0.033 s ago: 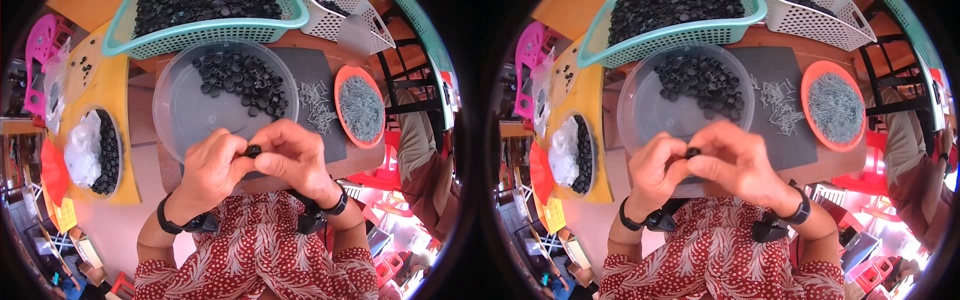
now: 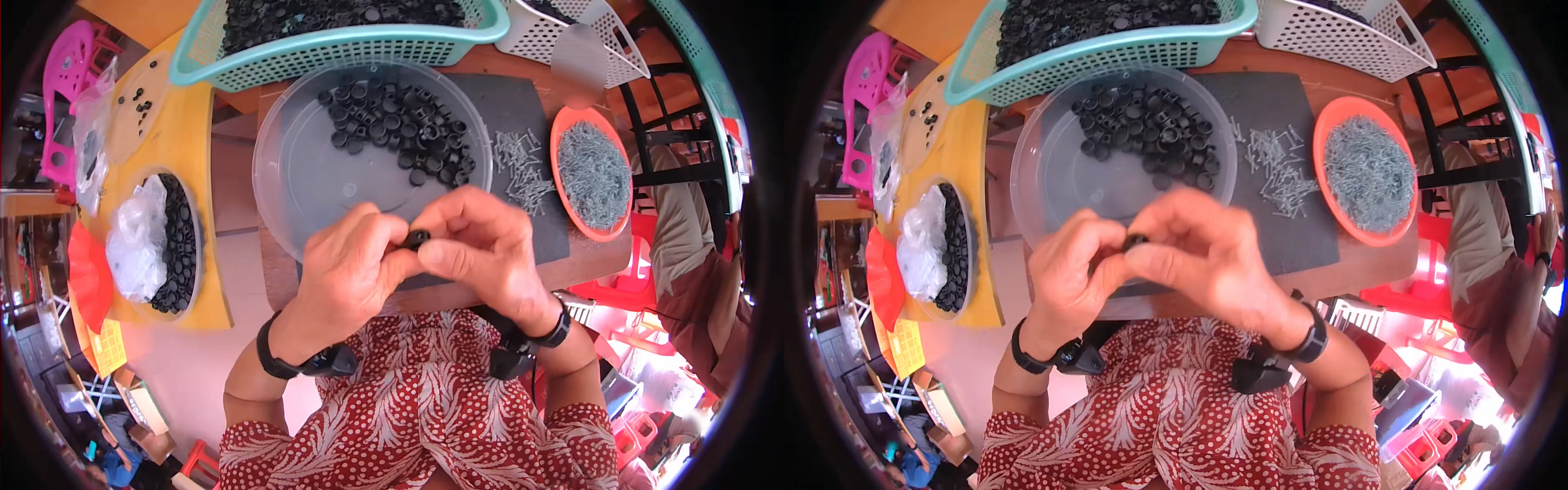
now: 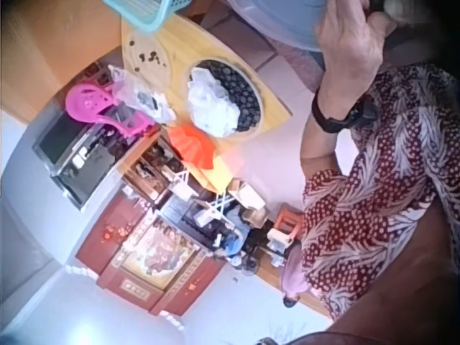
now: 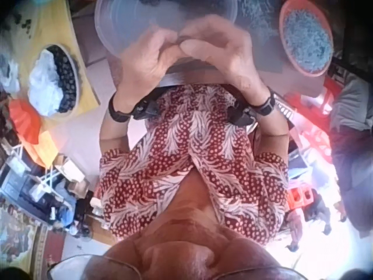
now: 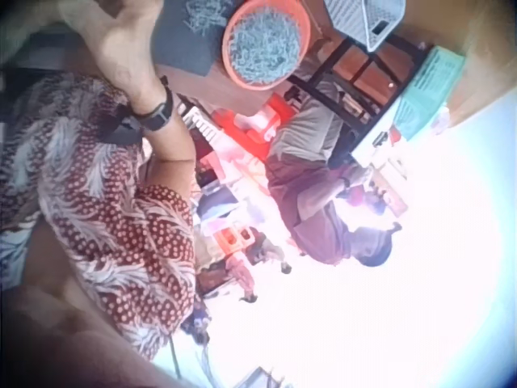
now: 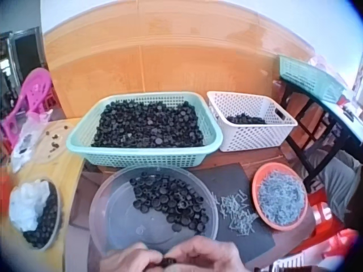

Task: Manually assembling small black plastic caps with metal pin components at a workstation.

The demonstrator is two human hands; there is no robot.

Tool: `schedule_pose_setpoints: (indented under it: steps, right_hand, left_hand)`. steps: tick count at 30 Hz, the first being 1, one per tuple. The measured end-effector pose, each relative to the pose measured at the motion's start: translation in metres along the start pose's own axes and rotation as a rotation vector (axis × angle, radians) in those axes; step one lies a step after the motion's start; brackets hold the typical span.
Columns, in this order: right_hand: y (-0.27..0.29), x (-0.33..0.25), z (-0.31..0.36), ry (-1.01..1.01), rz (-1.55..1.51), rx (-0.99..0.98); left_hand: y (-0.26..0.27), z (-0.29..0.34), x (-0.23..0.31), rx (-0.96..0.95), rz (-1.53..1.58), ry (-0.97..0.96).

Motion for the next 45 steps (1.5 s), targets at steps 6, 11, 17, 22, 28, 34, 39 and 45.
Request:
schedule_pose_setpoints:
  steps: [6, 11, 17, 22, 28, 34, 39, 45]
  right_hand:
    - [0.042, -0.026, -0.028, -0.026, 0.126, 0.206]
    - [0.103, -0.085, -0.053, 0.223, 0.586, 0.404]
    - [0.15, -0.136, -0.09, 0.48, 0.9, 0.529]
    - [0.199, -0.148, -0.15, 0.571, 1.041, 0.527]
    - [0.215, -0.154, -0.154, 0.708, 1.587, 0.483]
    - [0.142, -0.136, -0.104, 0.632, 1.317, 0.307]
    - [0.096, -0.079, -0.011, 0.623, 1.369, -0.08]
    - [0.093, -0.032, 0.028, 0.429, 1.356, -0.15]
  left_hand:
    - [0.04, 0.002, -0.027, 0.046, -0.049, 0.229]
    - [0.045, 0.004, -0.035, -0.104, -0.339, 0.122]
    - [0.012, 0.0, -0.032, -0.341, -0.449, 0.057]
    - [0.002, 0.0, -0.052, -0.413, -0.412, 0.112]
    - [-0.007, -0.012, -0.047, -0.412, -0.314, 0.219]
    - [-0.004, -0.009, -0.047, -0.344, -0.474, 0.186]
    - [-0.001, -0.01, -0.039, -0.243, -0.485, 0.134]
    - [0.02, 0.005, -0.064, -0.089, 0.052, 0.462]
Point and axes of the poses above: each hand's wrist, its own z-axis away from the middle knuckle, its own y-axis out of the back of the hand, x = y × z, the point moved 10 cm from there along -z, towards the middle knuckle, and after that the axes turned 5 degrees about y, right-handed, at the moved point
